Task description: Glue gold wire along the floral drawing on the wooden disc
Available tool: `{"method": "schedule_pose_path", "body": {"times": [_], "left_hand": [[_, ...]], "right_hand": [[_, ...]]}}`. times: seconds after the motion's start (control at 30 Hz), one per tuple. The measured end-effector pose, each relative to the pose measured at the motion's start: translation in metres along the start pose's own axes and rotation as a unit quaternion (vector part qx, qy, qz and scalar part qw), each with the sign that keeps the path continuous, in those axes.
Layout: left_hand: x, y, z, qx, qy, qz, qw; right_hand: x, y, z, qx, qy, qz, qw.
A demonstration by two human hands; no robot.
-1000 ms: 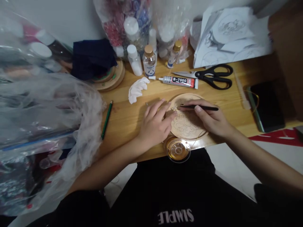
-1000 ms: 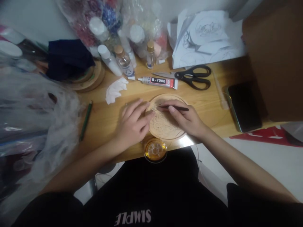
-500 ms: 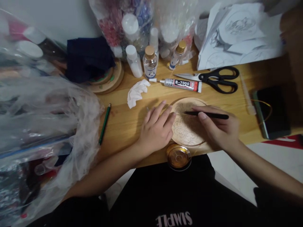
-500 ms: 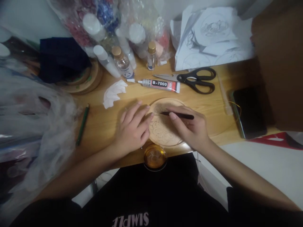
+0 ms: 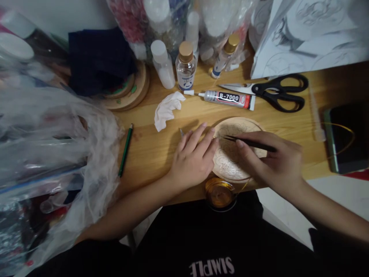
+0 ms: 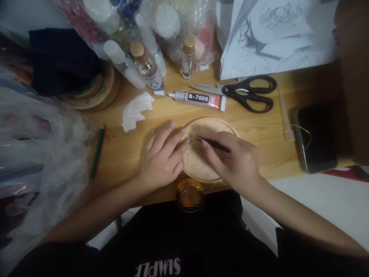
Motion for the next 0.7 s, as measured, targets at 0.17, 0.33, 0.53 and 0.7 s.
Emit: {"method": "schedule_pose_path", "body": {"times": [0.17, 0.33, 0.53, 0.7], "left_hand": [[0.000, 0.000, 0.000, 0.003, 0.005, -0.003, 1.000], [-0.002, 0.001, -0.002, -0.022, 0.017, -0.003, 1.000], [-0.002, 0.000, -0.001, -0.027, 0.013, -0.001, 1.000], [0.000, 0.000, 0.000, 0.006, 0.007, -0.002, 1.000]], "right_hand": [[0.016, 0.002, -0.007, -0.045, 0.052, 0.025, 0.997], [0.017, -0.005, -0.008, 0.025, 0.041, -0.039, 0.998], [-0.004, -0.007, -0.006, 0.046, -0.028, -0.089, 0.995], [-0.013, -0.006, -0.016, 0.023, -0.041, -0.046, 0.998]]}}
Point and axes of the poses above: each hand's wrist, its own x-axis towards the middle knuckle, its own z-axis out of the back of the hand, y = z × x, the point moved 4 cm from there along x, towards the middle knuckle, and after that the axes turned 15 degrees about x, right-handed, at the moved point
